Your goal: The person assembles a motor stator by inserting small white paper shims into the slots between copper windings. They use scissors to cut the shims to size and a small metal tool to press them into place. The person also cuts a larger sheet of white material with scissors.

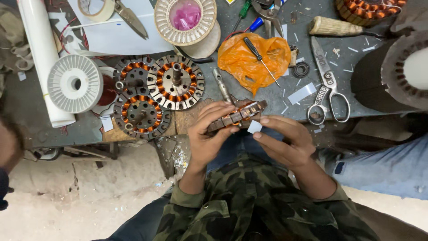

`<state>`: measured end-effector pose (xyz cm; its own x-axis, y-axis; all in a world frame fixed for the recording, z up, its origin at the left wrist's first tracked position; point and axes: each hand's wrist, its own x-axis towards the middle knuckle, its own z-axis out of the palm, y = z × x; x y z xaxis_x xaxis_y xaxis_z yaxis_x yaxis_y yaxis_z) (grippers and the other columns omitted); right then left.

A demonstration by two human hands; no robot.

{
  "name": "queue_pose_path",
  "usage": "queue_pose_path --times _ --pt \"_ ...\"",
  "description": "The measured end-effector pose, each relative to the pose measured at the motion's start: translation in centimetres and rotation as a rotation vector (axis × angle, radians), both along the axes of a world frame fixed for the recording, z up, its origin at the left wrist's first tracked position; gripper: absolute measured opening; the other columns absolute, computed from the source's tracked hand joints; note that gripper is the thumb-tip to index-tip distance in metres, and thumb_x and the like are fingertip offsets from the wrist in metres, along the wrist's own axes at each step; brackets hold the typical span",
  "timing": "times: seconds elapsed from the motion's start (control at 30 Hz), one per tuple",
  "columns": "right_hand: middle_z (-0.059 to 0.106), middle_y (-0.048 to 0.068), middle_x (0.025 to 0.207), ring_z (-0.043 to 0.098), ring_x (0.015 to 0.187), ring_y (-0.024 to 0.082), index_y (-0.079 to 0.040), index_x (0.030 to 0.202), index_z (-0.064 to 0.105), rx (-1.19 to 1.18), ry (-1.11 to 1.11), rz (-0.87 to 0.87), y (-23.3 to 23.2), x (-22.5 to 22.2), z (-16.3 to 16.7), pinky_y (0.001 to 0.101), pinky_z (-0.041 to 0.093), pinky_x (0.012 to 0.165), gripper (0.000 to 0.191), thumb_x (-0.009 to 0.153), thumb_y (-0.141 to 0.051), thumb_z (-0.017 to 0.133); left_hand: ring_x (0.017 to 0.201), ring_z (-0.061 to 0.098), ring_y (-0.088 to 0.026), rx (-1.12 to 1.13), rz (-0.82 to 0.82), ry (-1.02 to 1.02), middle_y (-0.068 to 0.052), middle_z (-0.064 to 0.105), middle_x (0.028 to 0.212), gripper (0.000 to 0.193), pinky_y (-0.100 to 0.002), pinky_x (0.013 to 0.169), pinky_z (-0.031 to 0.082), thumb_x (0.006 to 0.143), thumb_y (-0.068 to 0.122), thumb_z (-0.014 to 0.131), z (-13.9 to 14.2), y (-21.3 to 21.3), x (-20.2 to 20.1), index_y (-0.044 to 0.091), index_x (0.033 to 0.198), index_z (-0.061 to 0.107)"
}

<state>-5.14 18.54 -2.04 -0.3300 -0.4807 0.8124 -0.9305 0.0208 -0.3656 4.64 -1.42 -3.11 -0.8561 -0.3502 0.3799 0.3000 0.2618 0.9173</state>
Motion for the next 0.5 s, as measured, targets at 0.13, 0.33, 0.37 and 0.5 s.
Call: queue_pose_path --times 0.13,0.33,0.37,0.5 --pt "0.07 0.013 0.11 0.074 0.096 0.03 -0.009 0.101 0.077 -0.01 0.023 -0.015 -0.7 -0.4 0.3 0.0354 0.061 0.077 0.03 0.075 0.004 0.081 0.129 0.063 -0.026 -0.027 -0.009 0.005 -0.009 0.074 0.124 0.046 -0.04 0.114 0.049 0.08 0.005 0.088 -0.3 0.2 0.2 0.002 0.123 0.073" --pt "0.071 0.007 0.105 0.073 0.092 0.027 -0.01 0.099 0.079 0.004 -0.001 0.002 -0.5 -0.8 0.6 0.0342 0.06 0.076 0.028 0.075 0.004 0.082 0.129 0.065 -0.026 -0.088 -0.019 0.05 -0.008 0.074 0.123 0.046 -0.04 0.115 0.051 0.078 0.005 0.089 -0.3 0.3 0.0 0.004 0.122 0.073" --pt "0.071 0.008 0.102 0.073 0.091 0.028 -0.009 0.098 0.079 -0.006 -0.018 0.023 -0.4 -1.0 0.7 0.0347 0.06 0.076 0.029 0.072 0.004 0.08 0.129 0.064 -0.026 -0.092 -0.026 0.048 -0.008 0.074 0.124 0.048 -0.04 0.114 0.051 0.077 0.006 0.09 -0.3 0.3 0.0 0.004 0.122 0.073" --pt "0.074 0.01 0.097 0.073 0.09 0.027 -0.007 0.098 0.078 -0.034 -0.126 0.072 -0.5 -1.2 1.0 0.0338 0.059 0.075 0.029 0.071 0.005 0.08 0.127 0.063 -0.026 -0.125 -0.051 0.068 -0.007 0.074 0.122 0.052 -0.041 0.113 0.05 0.072 0.008 0.091 -0.1 0.1 -0.3 0.004 0.121 0.072"
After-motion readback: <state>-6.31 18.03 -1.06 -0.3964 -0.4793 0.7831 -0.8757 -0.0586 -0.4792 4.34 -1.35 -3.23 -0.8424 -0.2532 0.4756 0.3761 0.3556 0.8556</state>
